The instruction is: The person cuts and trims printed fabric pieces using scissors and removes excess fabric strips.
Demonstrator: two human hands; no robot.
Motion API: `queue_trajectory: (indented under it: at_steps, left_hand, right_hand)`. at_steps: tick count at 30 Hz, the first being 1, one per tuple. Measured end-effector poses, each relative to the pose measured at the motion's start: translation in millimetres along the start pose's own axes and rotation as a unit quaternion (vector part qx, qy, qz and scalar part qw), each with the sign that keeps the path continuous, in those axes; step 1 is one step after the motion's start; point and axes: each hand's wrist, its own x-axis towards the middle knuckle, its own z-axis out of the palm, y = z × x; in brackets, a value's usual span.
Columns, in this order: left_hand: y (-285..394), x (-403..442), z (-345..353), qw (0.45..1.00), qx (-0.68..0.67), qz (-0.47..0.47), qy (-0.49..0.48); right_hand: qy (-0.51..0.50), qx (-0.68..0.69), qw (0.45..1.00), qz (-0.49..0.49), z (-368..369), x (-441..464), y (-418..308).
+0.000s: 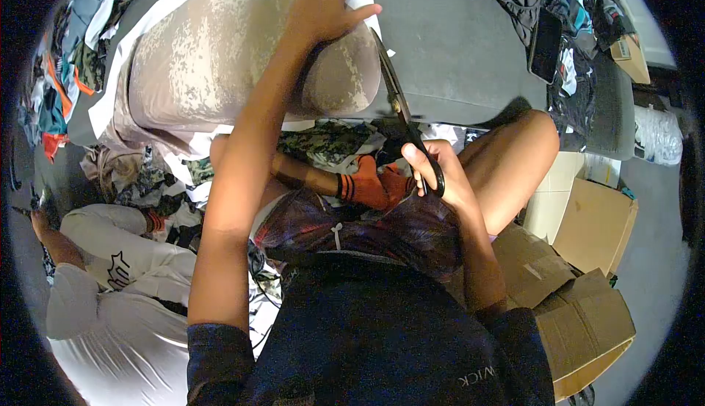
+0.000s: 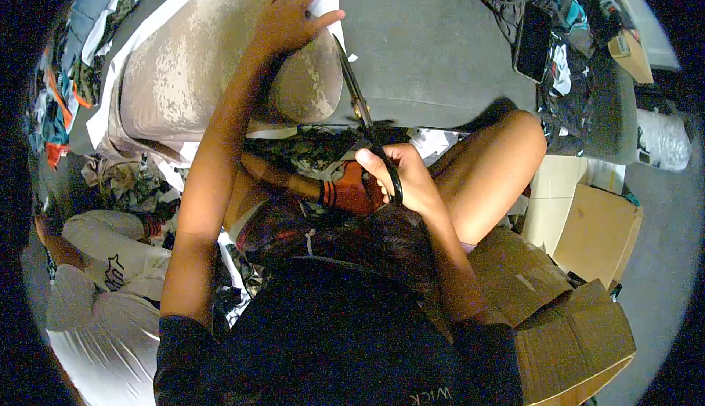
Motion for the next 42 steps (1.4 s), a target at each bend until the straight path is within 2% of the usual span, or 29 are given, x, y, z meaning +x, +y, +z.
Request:
queue_trajectory:
  at_steps: [12, 42]
  left_hand:
    - [2.5, 0.7, -0.9, 0.999, -0.021, -0.027, -0.021]
    - [1.0, 0.2, 0.9, 1.000, 0.015, -0.001, -0.015]
  right_hand:
    - [0.010, -0.025, 0.999, 0.018, 0.0, 2.1, -6.2]
    - [0.011, -0.037, 0.999, 0.024, -5.0, -2.5, -15.3]
